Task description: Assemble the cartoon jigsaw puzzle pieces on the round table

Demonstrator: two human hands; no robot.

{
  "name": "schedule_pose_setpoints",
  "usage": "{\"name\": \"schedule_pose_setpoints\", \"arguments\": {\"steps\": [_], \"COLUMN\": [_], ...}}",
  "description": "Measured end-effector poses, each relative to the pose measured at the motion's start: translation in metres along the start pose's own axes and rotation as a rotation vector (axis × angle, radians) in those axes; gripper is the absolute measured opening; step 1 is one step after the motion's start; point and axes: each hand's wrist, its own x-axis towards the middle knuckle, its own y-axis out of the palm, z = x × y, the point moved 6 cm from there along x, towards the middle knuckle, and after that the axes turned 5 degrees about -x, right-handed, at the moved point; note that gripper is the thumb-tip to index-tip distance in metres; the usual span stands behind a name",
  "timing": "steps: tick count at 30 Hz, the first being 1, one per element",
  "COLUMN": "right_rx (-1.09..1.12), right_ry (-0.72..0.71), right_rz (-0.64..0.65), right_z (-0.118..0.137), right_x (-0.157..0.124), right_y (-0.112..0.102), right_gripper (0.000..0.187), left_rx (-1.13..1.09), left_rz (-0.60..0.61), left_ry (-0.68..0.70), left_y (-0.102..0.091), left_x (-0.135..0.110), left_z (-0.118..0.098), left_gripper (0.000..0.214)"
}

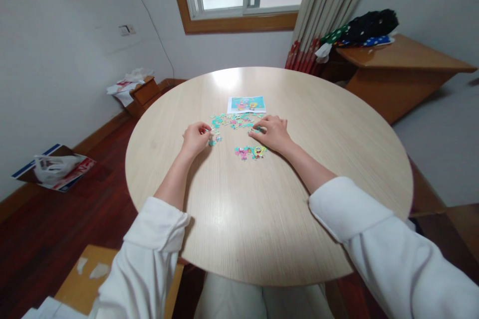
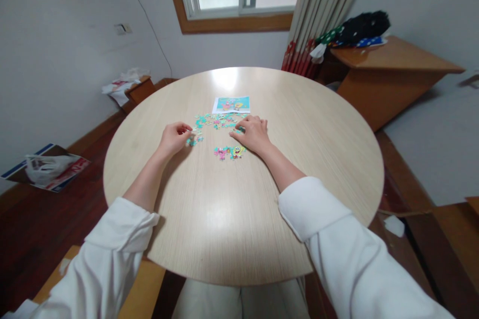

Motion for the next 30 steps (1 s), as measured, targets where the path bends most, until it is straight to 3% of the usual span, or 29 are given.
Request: {"name": "schedule_pose_setpoints", "arguments": {"steps": [9,21,30], "right_rx": [0.042,0.019,0.082], "right_ry": [-0.031,-0.146,-0.133], "right_rz": [-0.028,0.037,0.049], "right_z": [-0.0036,0.0029,-0.001], "right_x": [0.0014,0.0004,0.003], "right_y": [0.0039,0.0082,0.0089], "right_gripper": [0.025,0.023,0.019], "left_rx": [-0.03,-0.011,-0.021], "left_rz": [0.01,-0.002,0.004], "left_ry": [-0.003,0.0,0.007], "left_y": [0.0007,0.0014,0.0011], "left_x": [0.0004,0.001,0.0001], "left_z": [0.0008,-0.0013,-0.002], "left_gripper": [0.019,0.019,0.019]}}
